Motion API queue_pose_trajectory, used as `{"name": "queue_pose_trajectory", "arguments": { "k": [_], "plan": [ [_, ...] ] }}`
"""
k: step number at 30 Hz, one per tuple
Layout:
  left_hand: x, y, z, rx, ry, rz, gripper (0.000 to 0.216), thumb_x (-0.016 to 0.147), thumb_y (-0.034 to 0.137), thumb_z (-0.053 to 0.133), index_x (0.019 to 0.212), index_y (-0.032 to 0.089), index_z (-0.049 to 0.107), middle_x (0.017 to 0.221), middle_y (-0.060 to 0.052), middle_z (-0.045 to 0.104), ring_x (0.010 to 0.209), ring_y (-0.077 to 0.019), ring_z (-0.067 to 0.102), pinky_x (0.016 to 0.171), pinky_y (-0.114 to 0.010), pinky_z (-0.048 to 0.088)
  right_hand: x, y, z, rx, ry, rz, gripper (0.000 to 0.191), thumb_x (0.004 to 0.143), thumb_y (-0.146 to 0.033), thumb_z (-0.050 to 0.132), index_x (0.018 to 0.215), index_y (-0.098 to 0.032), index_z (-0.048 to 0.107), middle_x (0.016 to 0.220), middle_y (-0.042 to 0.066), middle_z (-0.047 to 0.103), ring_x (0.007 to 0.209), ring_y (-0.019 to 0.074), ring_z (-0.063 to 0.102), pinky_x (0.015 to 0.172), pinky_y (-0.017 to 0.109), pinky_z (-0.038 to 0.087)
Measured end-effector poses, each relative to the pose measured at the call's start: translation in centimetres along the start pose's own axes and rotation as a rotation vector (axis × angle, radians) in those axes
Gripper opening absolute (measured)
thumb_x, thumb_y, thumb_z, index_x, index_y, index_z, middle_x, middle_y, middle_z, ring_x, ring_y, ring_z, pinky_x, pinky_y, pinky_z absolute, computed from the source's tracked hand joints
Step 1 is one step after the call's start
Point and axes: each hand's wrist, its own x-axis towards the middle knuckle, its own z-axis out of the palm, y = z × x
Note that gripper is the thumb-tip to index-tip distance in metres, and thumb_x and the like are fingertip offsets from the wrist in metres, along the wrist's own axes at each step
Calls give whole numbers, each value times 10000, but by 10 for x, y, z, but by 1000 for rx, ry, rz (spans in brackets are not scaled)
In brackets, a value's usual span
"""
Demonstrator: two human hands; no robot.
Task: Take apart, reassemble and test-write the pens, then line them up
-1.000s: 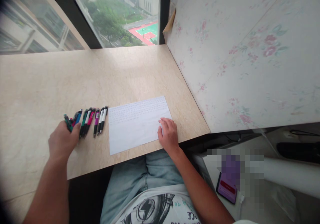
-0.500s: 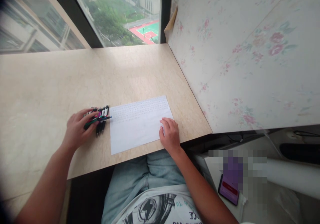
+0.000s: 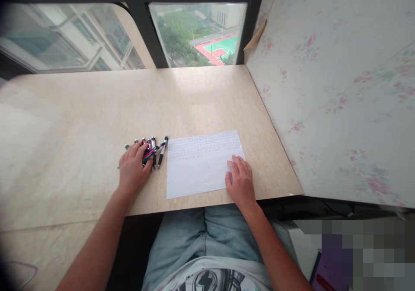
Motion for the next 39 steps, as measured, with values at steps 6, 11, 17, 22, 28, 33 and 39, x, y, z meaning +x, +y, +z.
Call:
{"name": "queue_pose_trajectory", "arguments": {
  "k": [6, 11, 17, 22, 28, 33, 39],
  "plan": [
    [2, -5, -1, 0, -58, 97, 593, 910, 470, 512, 1449, 230, 457, 1557, -140, 408, 1451, -337, 321, 1172, -527, 179, -5, 0, 2, -23, 24, 0, 352, 886, -172, 502, 1225, -154, 595, 1375, 184, 564, 1308, 328, 479, 1061, 589, 407],
    [3, -11, -1, 43, -82, 213, 629, 905, 510, 511, 1462, 223, 447, 1572, -143, 384, 1466, -342, 296, 1188, -541, 138, -7, 0, 3, -30, 72, 7, 321, 896, -195, 519, 1204, -156, 603, 1326, 180, 597, 1260, 335, 516, 1035, 582, 429],
    [0, -12, -4, 37, -33, 235, 653, 889, 523, 543, 1460, 225, 437, 1559, -148, 403, 1464, -340, 306, 1198, -539, 119, -7, -1, -4, 105, 189, 8, 275, 912, -186, 517, 1170, -194, 614, 1220, 144, 652, 1155, 299, 587, 969, 526, 497],
    [-15, -10, -10, -4, 106, 162, 500, 910, 424, 542, 1362, 210, 525, 1468, -158, 505, 1417, -318, 385, 1186, -517, 196, -7, -4, -17, 237, 258, 81, 223, 932, -170, 493, 1097, -204, 640, 1079, 118, 693, 1035, 272, 641, 911, 482, 528],
    [-66, 23, -10, -263, 275, 49, 203, 935, 234, 473, 1032, 202, 648, 995, -121, 679, 944, -235, 648, 824, -357, 512, -16, -12, -22, 331, 176, 34, 217, 966, -170, 443, 824, -210, 603, 773, 57, 643, 752, 208, 622, 687, 345, 501],
    [-90, 53, -2, -225, -26, 350, 215, 926, 219, 471, 847, 236, 670, 673, -43, 621, 624, -190, 575, 599, -316, 437, -22, -36, -8, 235, 8, -142, 378, 954, -200, 509, 593, -237, 403, 560, -19, 439, 526, 151, 412, 516, 311, 306],
    [-86, 55, -1, -227, -50, 289, 259, 922, 215, 472, 706, 221, 616, 641, -31, 617, 590, -162, 568, 567, -293, 417, -22, -38, -4, 330, 4, -116, 413, 962, -210, 508, 578, -237, 358, 540, -43, 377, 509, 131, 373, 521, 298, 289]
  ]
}}
